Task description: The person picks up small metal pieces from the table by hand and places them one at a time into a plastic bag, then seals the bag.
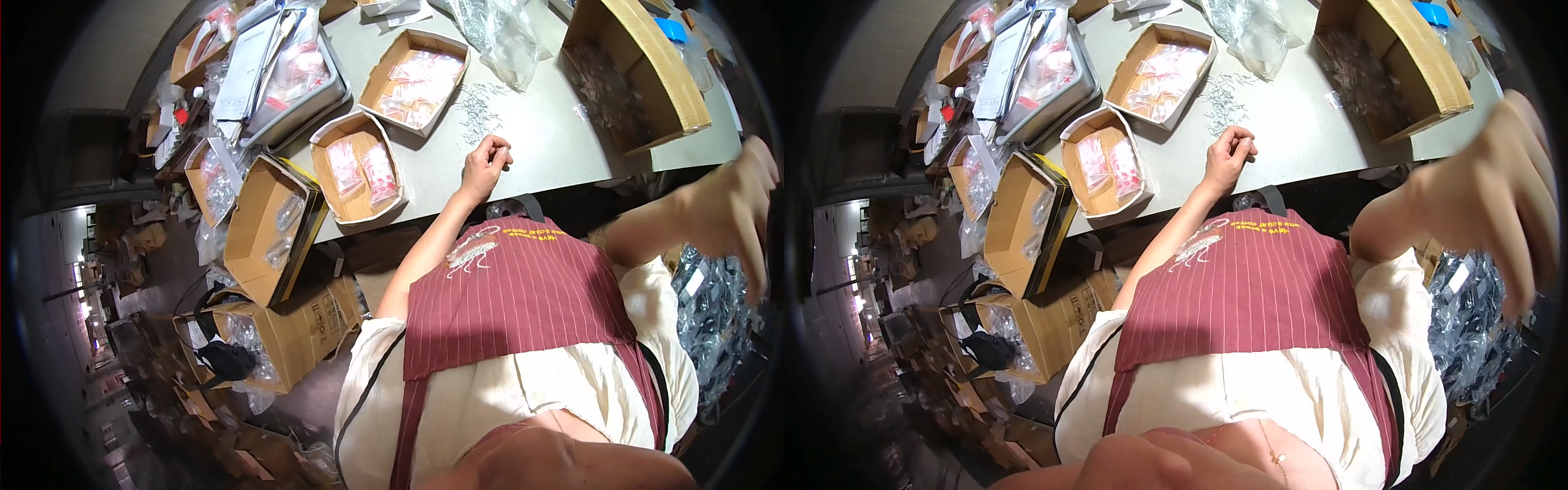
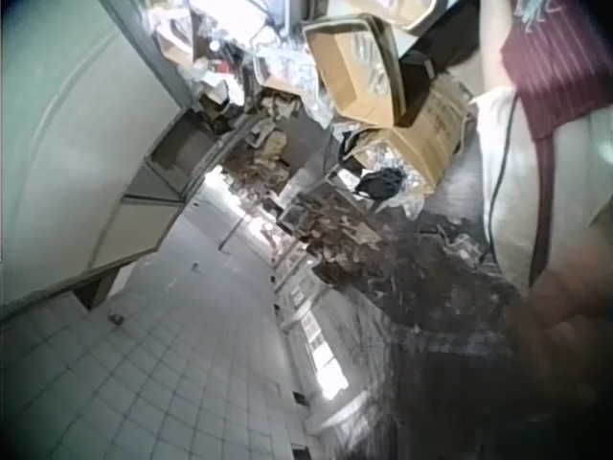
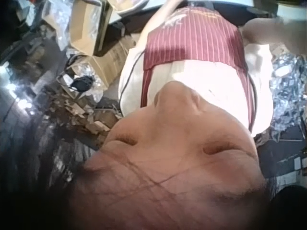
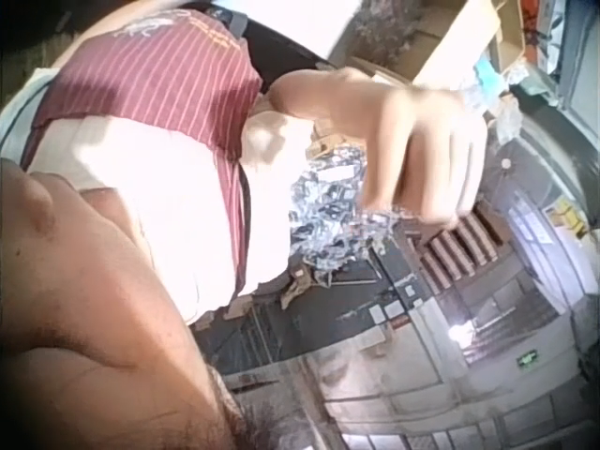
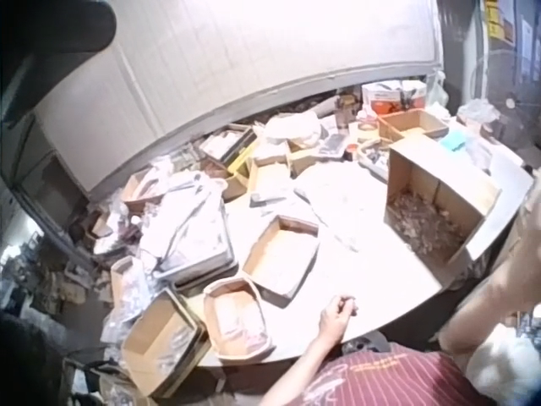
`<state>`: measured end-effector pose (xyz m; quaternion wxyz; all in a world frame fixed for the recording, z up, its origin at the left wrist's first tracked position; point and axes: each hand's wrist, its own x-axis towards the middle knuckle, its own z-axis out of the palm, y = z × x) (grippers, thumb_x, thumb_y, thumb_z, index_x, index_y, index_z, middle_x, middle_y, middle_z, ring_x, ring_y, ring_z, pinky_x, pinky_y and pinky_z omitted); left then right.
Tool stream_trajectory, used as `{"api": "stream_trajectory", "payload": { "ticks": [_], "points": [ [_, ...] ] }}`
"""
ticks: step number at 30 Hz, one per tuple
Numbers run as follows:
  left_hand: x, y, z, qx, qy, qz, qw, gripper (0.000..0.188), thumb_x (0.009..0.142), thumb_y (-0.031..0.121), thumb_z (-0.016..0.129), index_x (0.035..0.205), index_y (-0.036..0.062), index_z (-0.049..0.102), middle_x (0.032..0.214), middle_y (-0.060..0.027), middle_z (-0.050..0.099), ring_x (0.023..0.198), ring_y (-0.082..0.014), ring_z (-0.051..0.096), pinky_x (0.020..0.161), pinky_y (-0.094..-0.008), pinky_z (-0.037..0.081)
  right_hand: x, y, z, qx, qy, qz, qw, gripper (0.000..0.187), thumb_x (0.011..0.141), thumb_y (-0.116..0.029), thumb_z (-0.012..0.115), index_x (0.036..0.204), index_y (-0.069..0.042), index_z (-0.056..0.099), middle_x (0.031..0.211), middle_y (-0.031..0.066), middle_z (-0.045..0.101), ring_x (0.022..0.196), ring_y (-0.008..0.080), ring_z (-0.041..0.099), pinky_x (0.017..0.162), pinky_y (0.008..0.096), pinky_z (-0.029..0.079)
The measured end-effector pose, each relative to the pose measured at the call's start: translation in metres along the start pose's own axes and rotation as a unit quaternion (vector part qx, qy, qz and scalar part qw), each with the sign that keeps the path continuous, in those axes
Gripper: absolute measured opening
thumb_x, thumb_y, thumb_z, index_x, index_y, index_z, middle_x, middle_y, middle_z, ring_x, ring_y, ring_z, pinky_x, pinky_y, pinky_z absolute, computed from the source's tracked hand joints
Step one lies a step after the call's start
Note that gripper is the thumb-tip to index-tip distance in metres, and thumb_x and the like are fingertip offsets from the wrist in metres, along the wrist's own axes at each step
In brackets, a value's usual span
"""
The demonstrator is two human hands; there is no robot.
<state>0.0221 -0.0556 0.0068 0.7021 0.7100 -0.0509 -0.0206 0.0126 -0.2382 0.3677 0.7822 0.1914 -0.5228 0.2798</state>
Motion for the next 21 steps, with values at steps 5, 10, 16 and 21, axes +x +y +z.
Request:
{"api": "stream_trajectory", "payload": {
  "ticks": [5,10,16,21],
  "points": [
    [0.0,-0.005,-0.006,-0.005,0.0,0.007,1.0,0.01,0.101,0.011,0.057,0.105,0.0023,0.06,0.08,-0.006,0.069,0.073,-0.0117,0.065,0.067,-0.0281,0.055,-0.111,-0.042,-0.074,-0.407,0.382,0.036,0.829,0.034,0.095,-0.029,0.064,0.071,-0.009,0.052,0.062,-0.001,0.049,0.05,0.0112,0.043,0.046,0.0234,0.043],
    [0.021,0.015,-0.01,0.067,0.022,-0.008,0.997,0.012,0.098,0.01,0.061,0.103,0.0023,0.069,0.09,-0.006,0.071,0.085,-0.0128,0.068,0.071,-0.0283,0.057,-0.237,-0.055,-0.148,-0.688,0.549,0.221,0.42,0.027,0.096,-0.025,0.066,0.085,0.0,0.068,0.074,0.001,0.062,0.067,0.0109,0.056,0.064,0.0261,0.044],
    [0.096,0.05,-0.1,0.266,0.166,0.124,0.942,0.017,0.091,0.01,0.067,0.106,0.0031,0.068,0.096,-0.0112,0.074,0.087,-0.0235,0.071,0.079,-0.0343,0.055,-0.329,-0.033,-0.151,-0.93,0.24,0.246,0.134,0.015,0.079,-0.003,0.062,0.092,-0.008,0.066,0.096,0.0091,0.063,0.096,0.0314,0.058,0.086,0.0415,0.046],
    [0.143,0.023,-0.139,0.488,0.177,-0.034,0.854,0.055,0.08,0.04,0.081,0.113,-0.0012,0.066,0.114,-0.0235,0.064,0.106,-0.0383,0.064,0.092,-0.0441,0.051,-0.328,-0.043,-0.153,-0.919,0.258,0.26,0.146,0.016,0.077,-0.002,0.062,0.091,-0.008,0.066,0.096,0.0072,0.062,0.096,0.0299,0.057,0.087,0.0407,0.044]
  ]
}}
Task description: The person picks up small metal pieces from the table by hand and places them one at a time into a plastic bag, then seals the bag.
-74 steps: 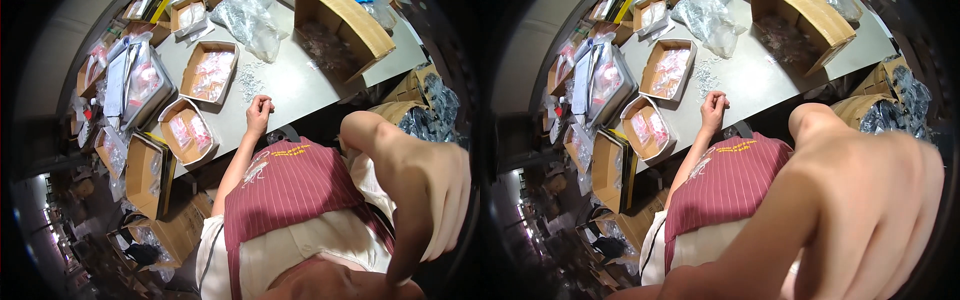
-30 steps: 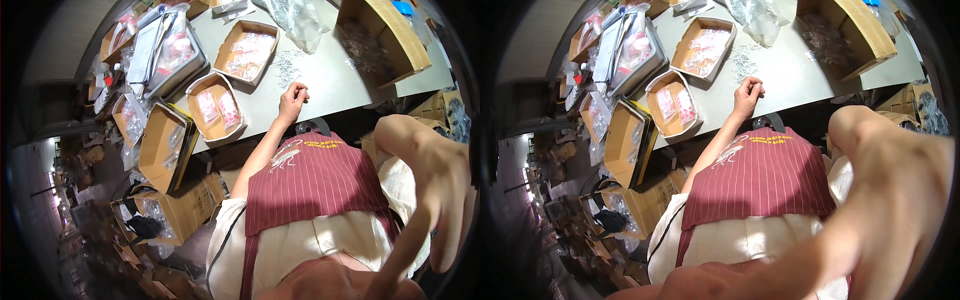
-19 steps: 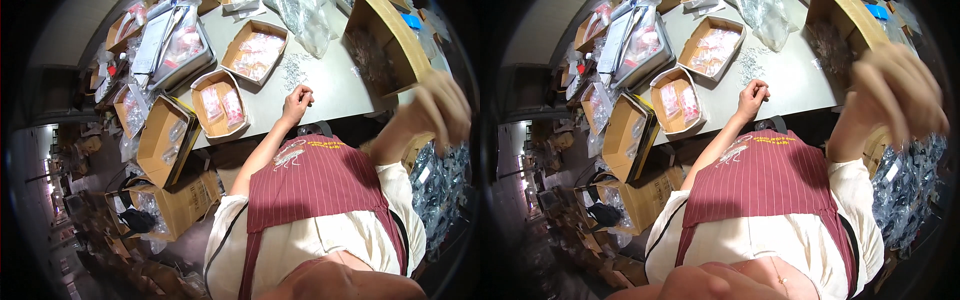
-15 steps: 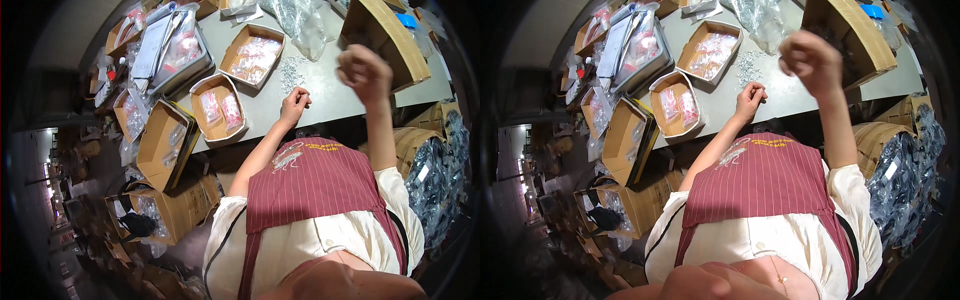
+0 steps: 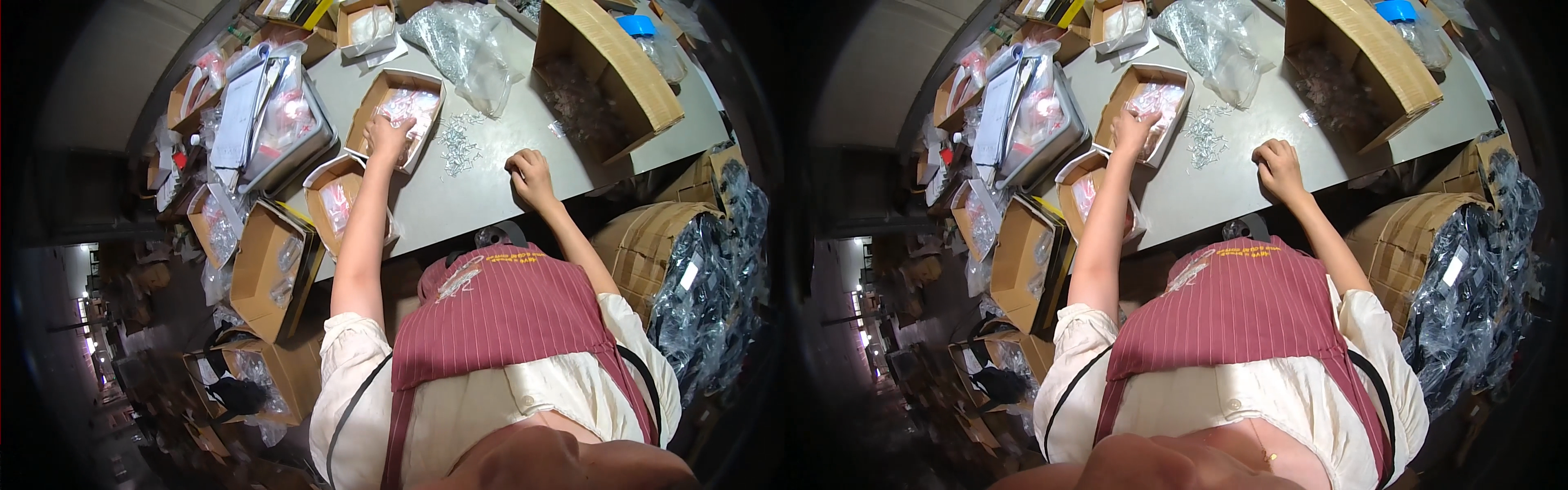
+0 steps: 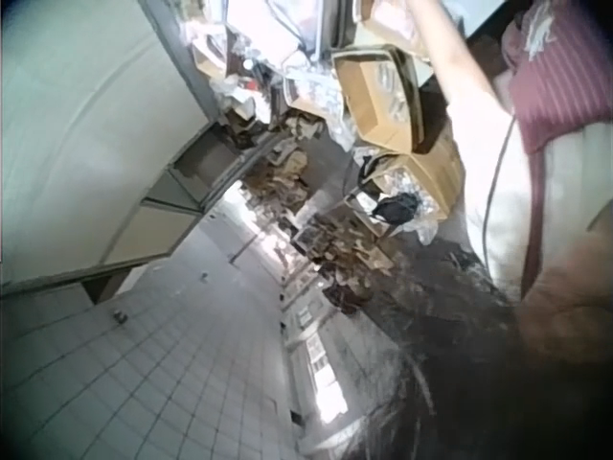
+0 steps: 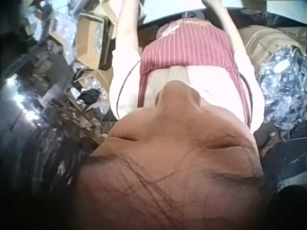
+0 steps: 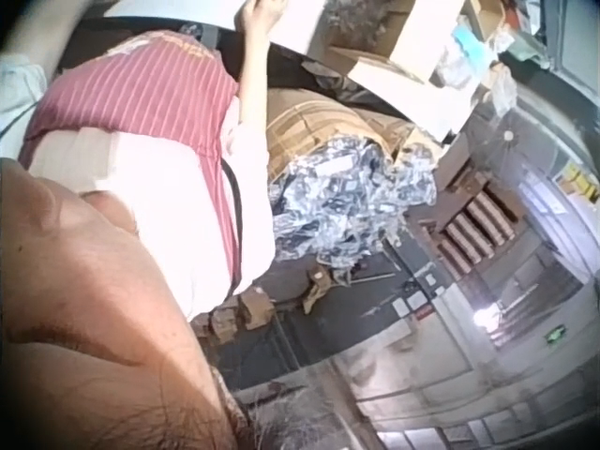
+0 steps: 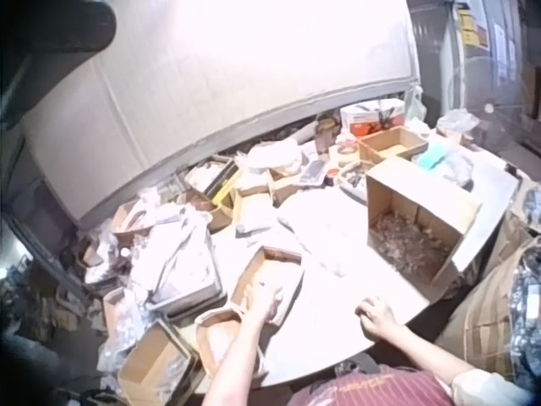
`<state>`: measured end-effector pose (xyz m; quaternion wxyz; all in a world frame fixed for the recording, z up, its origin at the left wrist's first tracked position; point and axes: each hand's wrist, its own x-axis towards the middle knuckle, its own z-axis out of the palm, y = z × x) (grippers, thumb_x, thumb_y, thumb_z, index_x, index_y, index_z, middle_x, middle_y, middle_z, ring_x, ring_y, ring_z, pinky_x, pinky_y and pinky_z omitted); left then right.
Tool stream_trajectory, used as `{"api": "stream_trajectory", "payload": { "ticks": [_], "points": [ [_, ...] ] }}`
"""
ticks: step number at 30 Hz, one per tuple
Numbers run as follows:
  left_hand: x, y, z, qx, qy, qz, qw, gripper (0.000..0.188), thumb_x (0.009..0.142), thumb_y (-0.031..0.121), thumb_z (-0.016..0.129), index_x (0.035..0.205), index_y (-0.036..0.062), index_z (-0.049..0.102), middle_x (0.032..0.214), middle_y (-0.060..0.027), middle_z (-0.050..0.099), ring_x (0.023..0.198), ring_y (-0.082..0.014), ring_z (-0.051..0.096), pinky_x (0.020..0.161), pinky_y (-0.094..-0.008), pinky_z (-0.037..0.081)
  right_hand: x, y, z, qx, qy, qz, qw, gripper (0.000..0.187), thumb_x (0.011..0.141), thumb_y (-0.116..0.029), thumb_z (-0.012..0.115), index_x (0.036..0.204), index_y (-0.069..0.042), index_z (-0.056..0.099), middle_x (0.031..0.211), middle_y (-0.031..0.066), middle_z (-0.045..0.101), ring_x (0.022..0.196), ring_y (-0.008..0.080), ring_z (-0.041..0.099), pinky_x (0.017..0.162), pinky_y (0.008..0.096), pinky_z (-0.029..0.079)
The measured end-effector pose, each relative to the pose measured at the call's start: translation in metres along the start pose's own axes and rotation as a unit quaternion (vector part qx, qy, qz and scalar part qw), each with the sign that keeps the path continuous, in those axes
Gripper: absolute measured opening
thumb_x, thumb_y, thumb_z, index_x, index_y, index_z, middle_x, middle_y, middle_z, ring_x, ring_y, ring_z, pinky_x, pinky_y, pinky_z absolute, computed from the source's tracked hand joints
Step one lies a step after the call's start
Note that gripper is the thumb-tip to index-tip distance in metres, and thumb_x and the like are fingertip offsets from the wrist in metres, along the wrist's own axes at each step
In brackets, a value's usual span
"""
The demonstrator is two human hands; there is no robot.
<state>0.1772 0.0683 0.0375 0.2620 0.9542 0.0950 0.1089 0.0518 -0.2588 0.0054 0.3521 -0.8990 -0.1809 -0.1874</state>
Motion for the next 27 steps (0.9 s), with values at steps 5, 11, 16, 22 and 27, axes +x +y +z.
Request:
{"api": "stream_trajectory", "payload": {
  "ticks": [5,11,16,22,27],
  "points": [
    [0.018,0.012,0.029,-0.119,-0.081,-0.008,0.99,0.048,0.085,0.041,0.078,0.102,-0.0033,0.072,0.089,-0.0185,0.074,0.076,-0.0264,0.071,0.07,-0.038,0.055,0.001,-0.003,0.002,0.019,0.007,-0.006,1.0,0.016,0.076,-0.001,0.062,0.09,-0.009,0.066,0.094,0.0068,0.062,0.095,0.0297,0.057,0.086,0.0406,0.044],
    [0.023,0.015,0.029,-0.253,-0.136,-0.056,0.956,0.031,0.094,0.03,0.068,0.095,-0.0006,0.072,0.081,-0.0084,0.072,0.062,-0.0131,0.062,0.055,-0.0299,0.049,-0.003,0.001,0.002,0.069,0.007,0.002,0.998,0.015,0.075,-0.001,0.06,0.087,-0.008,0.067,0.093,0.0072,0.063,0.094,0.0299,0.058,0.086,0.0407,0.044],
    [0.008,0.039,0.004,-0.195,-0.212,-0.01,0.957,0.035,0.093,0.035,0.068,0.092,0.0004,0.075,0.077,-0.0091,0.073,0.062,-0.0172,0.068,0.057,-0.0323,0.053,-0.004,0.007,0.0,0.066,0.012,0.014,0.998,0.016,0.074,-0.001,0.06,0.086,-0.008,0.067,0.093,0.0068,0.064,0.094,0.0296,0.058,0.086,0.0401,0.044],
    [0.0,0.025,0.0,-0.307,-0.129,-0.088,0.939,0.024,0.085,0.022,0.072,0.084,-0.0018,0.075,0.07,-0.0106,0.072,0.063,-0.0174,0.068,0.06,-0.0323,0.053,0.0,0.006,0.0,0.088,0.01,0.02,0.996,0.016,0.073,0.0,0.06,0.085,-0.008,0.068,0.09,0.0067,0.064,0.093,0.0296,0.058,0.086,0.0397,0.045],
    [0.009,0.0,0.01,-0.307,-0.103,0.045,0.945,0.022,0.085,0.02,0.066,0.089,-0.001,0.071,0.09,-0.0132,0.074,0.08,-0.0219,0.07,0.072,-0.0348,0.054,0.002,0.0,0.004,0.067,0.015,0.012,0.998,0.017,0.072,0.001,0.06,0.085,-0.007,0.068,0.09,0.0071,0.064,0.093,0.0297,0.058,0.085,0.0396,0.046]
  ]
}}
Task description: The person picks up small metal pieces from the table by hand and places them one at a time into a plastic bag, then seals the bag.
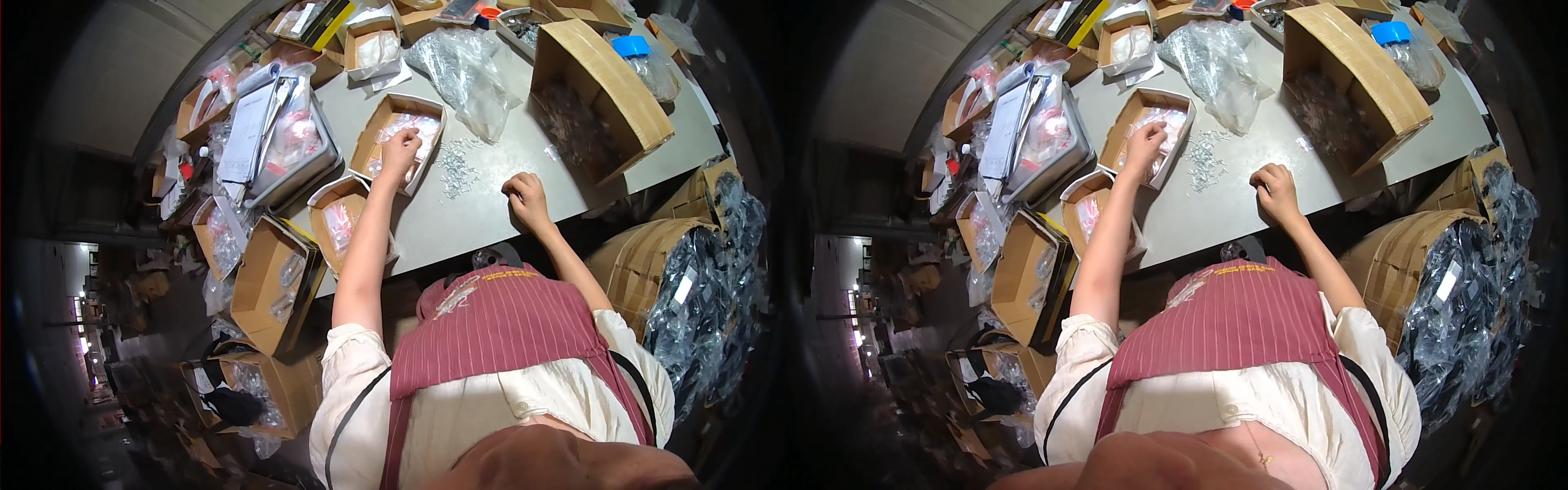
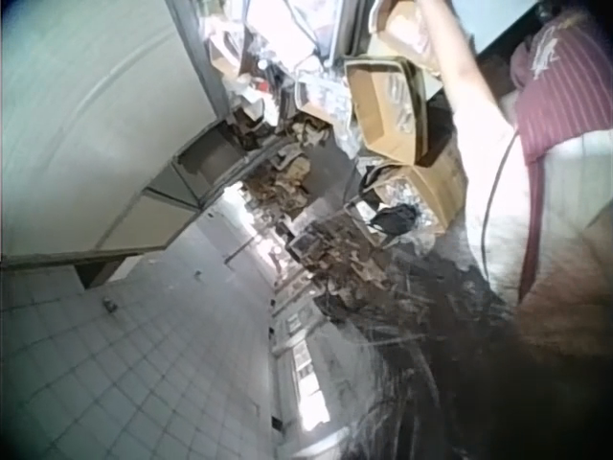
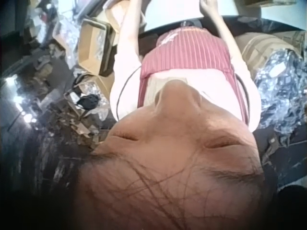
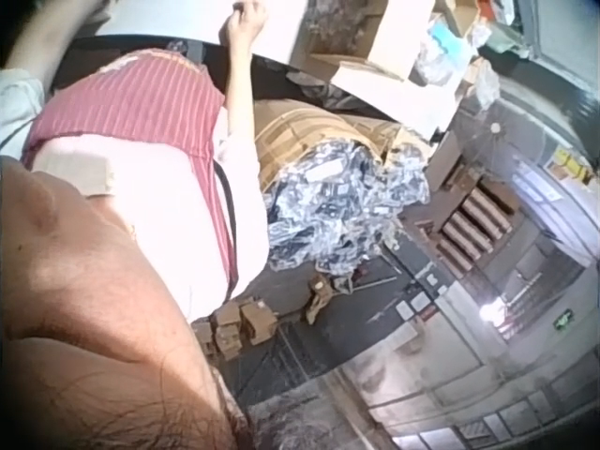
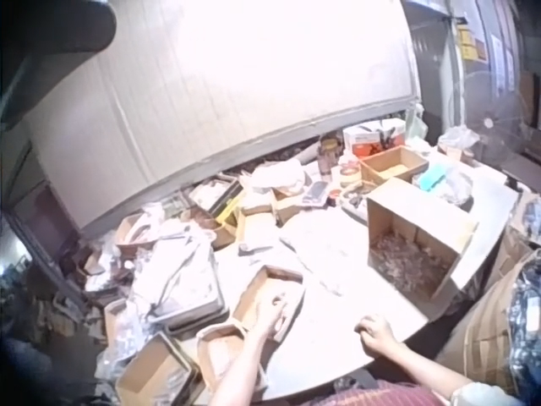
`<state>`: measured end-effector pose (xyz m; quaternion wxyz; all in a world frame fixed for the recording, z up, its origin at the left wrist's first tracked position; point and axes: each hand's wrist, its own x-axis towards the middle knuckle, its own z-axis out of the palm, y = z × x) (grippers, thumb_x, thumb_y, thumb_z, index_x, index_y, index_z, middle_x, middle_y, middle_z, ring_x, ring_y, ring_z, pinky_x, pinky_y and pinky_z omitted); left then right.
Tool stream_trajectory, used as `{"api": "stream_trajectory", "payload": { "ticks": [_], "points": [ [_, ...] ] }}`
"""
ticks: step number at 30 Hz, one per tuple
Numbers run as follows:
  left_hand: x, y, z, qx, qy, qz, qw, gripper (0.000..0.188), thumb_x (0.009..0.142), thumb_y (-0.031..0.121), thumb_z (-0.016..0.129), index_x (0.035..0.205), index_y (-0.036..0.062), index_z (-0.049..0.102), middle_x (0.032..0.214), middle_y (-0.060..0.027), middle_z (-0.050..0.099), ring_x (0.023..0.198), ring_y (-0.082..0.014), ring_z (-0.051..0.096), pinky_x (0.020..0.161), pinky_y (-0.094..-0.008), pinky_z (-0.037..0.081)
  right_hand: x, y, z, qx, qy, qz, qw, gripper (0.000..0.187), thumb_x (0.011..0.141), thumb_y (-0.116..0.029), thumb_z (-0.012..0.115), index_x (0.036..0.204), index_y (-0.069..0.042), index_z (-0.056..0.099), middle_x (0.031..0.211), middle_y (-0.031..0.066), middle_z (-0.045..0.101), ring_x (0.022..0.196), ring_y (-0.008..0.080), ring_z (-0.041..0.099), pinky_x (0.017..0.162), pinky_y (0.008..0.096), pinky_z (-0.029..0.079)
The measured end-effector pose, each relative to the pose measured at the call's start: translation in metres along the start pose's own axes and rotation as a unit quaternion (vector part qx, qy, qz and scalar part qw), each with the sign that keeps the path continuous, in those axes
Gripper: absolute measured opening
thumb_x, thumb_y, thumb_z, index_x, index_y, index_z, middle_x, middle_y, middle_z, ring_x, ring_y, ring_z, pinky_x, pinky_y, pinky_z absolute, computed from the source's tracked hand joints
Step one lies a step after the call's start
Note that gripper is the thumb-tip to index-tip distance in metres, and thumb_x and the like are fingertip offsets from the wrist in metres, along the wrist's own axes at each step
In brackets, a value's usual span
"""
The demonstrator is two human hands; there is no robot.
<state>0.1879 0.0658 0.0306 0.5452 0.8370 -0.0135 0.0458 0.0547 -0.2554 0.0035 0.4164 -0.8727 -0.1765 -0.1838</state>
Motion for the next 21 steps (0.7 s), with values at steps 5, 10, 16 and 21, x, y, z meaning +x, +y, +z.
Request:
{"api": "stream_trajectory", "payload": {
  "ticks": [5,10,16,21],
  "points": [
    [0.007,0.0,-0.007,0.177,-0.163,0.076,0.968,0.028,0.082,0.023,0.059,0.093,-0.0016,0.068,0.104,-0.0256,0.07,0.094,-0.0394,0.068,0.086,-0.0424,0.053,-0.003,-0.003,-0.002,-0.007,-0.011,0.008,1.0,0.017,0.072,0.001,0.06,0.085,-0.007,0.068,0.091,0.0079,0.064,0.092,0.0308,0.057,0.085,0.0402,0.046],
    [0.011,0.007,-0.039,0.308,-0.127,-0.054,0.941,0.037,0.079,0.03,0.061,0.092,-0.0024,0.071,0.099,-0.0275,0.071,0.097,-0.0427,0.068,0.089,-0.047,0.053,-0.007,-0.002,-0.005,0.016,0.005,0.001,1.0,0.018,0.071,0.002,0.059,0.084,-0.007,0.068,0.089,0.0084,0.064,0.092,0.031,0.058,0.084,0.0405,0.046],
    [0.027,0.021,-0.057,0.213,-0.026,-0.03,0.976,0.033,0.08,0.028,0.062,0.086,-0.0024,0.072,0.086,-0.0226,0.073,0.08,-0.0345,0.07,0.075,-0.0407,0.053,-0.003,0.002,-0.008,0.008,-0.008,0.017,1.0,0.017,0.072,0.003,0.058,0.084,-0.004,0.068,0.09,0.0102,0.064,0.094,0.0313,0.058,0.086,0.0395,0.046],
    [0.02,0.013,-0.027,0.159,-0.27,-0.067,0.947,0.023,0.085,0.014,0.061,0.099,-0.0019,0.071,0.087,-0.0062,0.071,0.07,-0.0108,0.059,0.06,-0.0251,0.046,-0.002,0.002,-0.006,0.021,-0.006,0.013,1.0,0.017,0.071,0.003,0.059,0.083,-0.005,0.067,0.089,0.0094,0.064,0.093,0.031,0.058,0.085,0.0397,0.046]
  ]
}}
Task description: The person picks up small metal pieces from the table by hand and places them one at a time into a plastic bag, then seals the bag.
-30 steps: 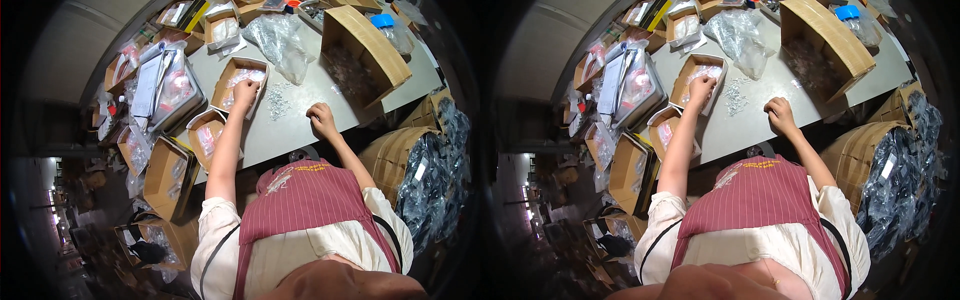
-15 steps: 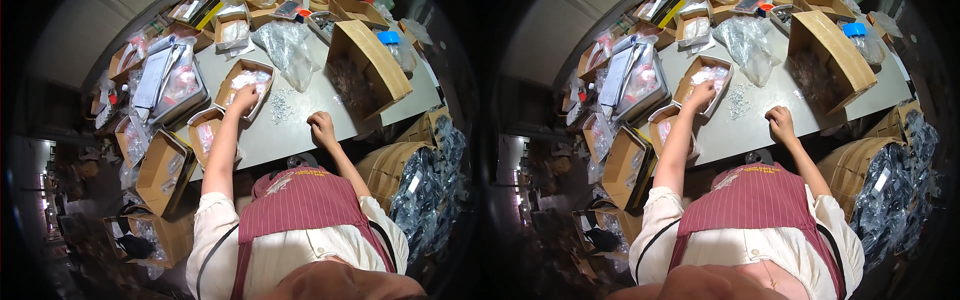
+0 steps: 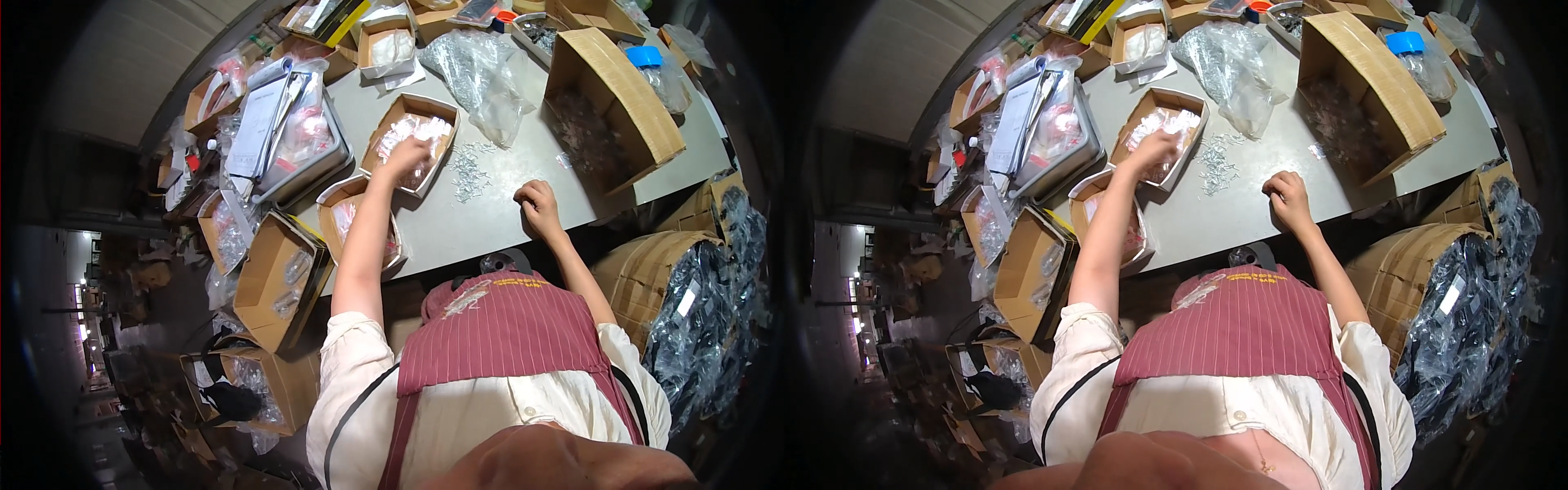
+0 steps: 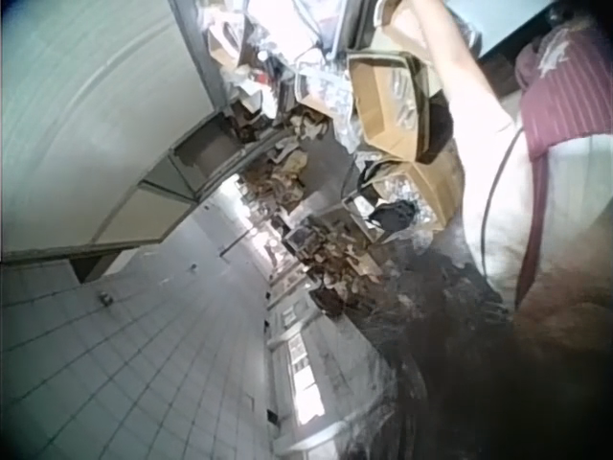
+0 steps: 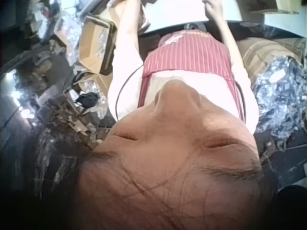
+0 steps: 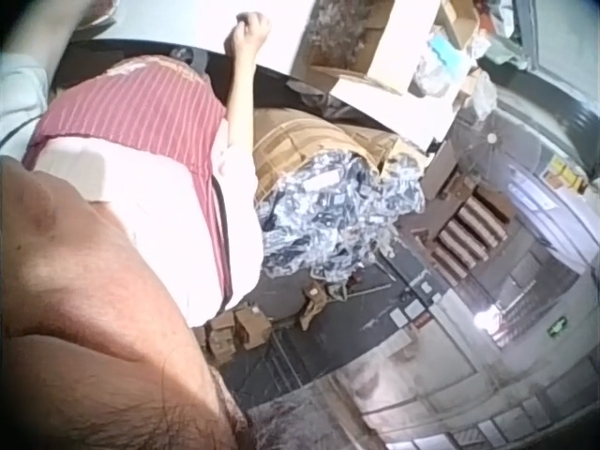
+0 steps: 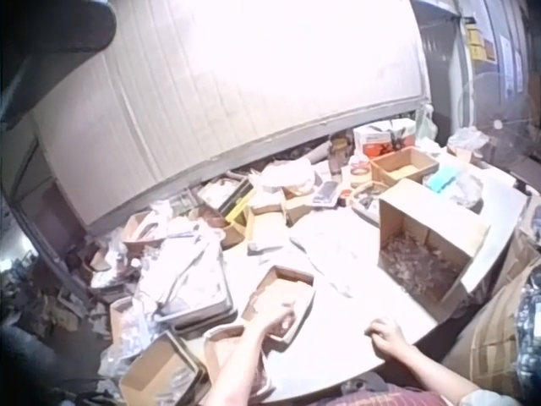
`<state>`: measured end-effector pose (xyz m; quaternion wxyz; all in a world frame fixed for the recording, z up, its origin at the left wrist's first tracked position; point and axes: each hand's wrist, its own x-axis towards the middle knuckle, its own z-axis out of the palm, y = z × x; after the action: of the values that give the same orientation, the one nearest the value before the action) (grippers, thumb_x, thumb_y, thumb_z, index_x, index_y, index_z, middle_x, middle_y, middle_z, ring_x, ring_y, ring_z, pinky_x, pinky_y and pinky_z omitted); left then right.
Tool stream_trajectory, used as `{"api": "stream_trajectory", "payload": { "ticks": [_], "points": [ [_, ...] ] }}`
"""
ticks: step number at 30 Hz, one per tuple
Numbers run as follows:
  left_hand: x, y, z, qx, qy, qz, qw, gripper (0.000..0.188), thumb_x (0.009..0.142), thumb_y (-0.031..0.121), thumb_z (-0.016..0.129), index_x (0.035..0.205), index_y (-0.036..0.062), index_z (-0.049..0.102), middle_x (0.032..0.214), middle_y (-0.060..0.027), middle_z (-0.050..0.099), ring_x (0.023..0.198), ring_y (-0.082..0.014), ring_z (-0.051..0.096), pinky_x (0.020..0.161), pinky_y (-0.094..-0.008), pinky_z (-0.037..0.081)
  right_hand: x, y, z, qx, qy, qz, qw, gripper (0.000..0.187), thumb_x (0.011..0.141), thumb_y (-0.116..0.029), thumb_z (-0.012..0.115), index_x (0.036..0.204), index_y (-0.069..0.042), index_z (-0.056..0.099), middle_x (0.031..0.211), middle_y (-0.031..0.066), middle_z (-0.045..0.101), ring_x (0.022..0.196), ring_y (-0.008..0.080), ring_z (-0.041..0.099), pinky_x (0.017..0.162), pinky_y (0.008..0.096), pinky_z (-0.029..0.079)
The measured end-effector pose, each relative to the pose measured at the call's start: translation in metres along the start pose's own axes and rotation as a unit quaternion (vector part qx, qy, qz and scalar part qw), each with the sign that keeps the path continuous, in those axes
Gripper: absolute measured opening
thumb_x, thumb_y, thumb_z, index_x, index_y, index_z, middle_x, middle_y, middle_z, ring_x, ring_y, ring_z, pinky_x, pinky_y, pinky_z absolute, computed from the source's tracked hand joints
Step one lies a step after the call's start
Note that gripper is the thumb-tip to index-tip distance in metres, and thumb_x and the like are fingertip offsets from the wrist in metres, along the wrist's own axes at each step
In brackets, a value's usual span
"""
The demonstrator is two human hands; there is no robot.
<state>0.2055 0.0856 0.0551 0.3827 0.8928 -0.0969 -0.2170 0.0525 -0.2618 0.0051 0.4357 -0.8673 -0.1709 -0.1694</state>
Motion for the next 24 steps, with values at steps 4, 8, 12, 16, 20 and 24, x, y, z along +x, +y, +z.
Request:
{"api": "stream_trajectory", "payload": {
  "ticks": [4,8,12,16,20,24],
  "points": [
    [-0.019,-0.001,0.018,-0.163,-0.015,-0.009,0.987,0.014,0.087,0.009,0.065,0.095,-0.0019,0.069,0.09,-0.0072,0.072,0.076,-0.0092,0.063,0.064,-0.024,0.049,0.002,-0.007,-0.001,0.022,-0.012,0.005,1.0,0.018,0.071,0.004,0.058,0.082,-0.005,0.068,0.089,0.0087,0.064,0.092,0.0307,0.058,0.085,0.0395,0.046],
    [-0.061,0.014,0.033,-0.134,0.231,0.015,0.964,0.018,0.091,0.016,0.067,0.092,-0.0026,0.068,0.109,-0.0134,0.075,0.091,-0.0168,0.07,0.079,-0.031,0.055,-0.001,-0.006,-0.002,0.029,0.001,0.011,1.0,0.018,0.07,0.004,0.057,0.081,-0.005,0.068,0.089,0.0095,0.065,0.091,0.0311,0.058,0.085,0.0392,0.047],
    [-0.12,0.063,0.057,-0.084,0.315,0.118,0.938,0.018,0.088,0.018,0.07,0.088,-0.0006,0.069,0.118,-0.0152,0.074,0.111,-0.0313,0.069,0.098,-0.0404,0.051,-0.007,0.002,0.006,0.045,0.006,0.067,0.997,0.019,0.076,0.003,0.06,0.091,-0.004,0.071,0.096,0.0085,0.066,0.097,0.0265,0.061,0.087,0.0367,0.049],
    [-0.16,0.085,0.103,-0.21,0.262,0.156,0.929,0.012,0.089,0.013,0.072,0.091,0.0021,0.068,0.136,-0.0155,0.065,0.128,-0.03,0.058,0.109,-0.0403,0.042,0.03,-0.095,-0.004,0.518,-0.176,0.248,0.8,0.064,0.082,-0.014,0.076,0.14,-0.003,0.051,0.121,0.0116,0.062,0.115,0.0222,0.06,0.09,0.0364,0.056],
    [-0.175,0.095,0.128,-0.314,0.254,0.166,0.9,0.01,0.091,0.012,0.069,0.092,0.0022,0.067,0.133,-0.0155,0.066,0.122,-0.0279,0.061,0.106,-0.039,0.044,0.042,-0.125,-0.003,0.568,-0.244,0.29,0.731,0.054,0.086,-0.015,0.076,0.134,-0.001,0.054,0.104,0.0087,0.066,0.095,0.0189,0.067,0.081,0.0348,0.059],
    [-0.189,0.087,0.137,-0.425,0.274,0.078,0.859,0.01,0.096,0.011,0.066,0.097,0.0003,0.065,0.124,-0.0128,0.069,0.11,-0.0183,0.063,0.099,-0.0326,0.046,0.039,-0.119,0.005,0.528,-0.246,0.296,0.757,0.029,0.09,-0.01,0.074,0.114,0.0,0.061,0.085,0.0045,0.066,0.073,0.0141,0.066,0.067,0.0293,0.058]
  ]
}}
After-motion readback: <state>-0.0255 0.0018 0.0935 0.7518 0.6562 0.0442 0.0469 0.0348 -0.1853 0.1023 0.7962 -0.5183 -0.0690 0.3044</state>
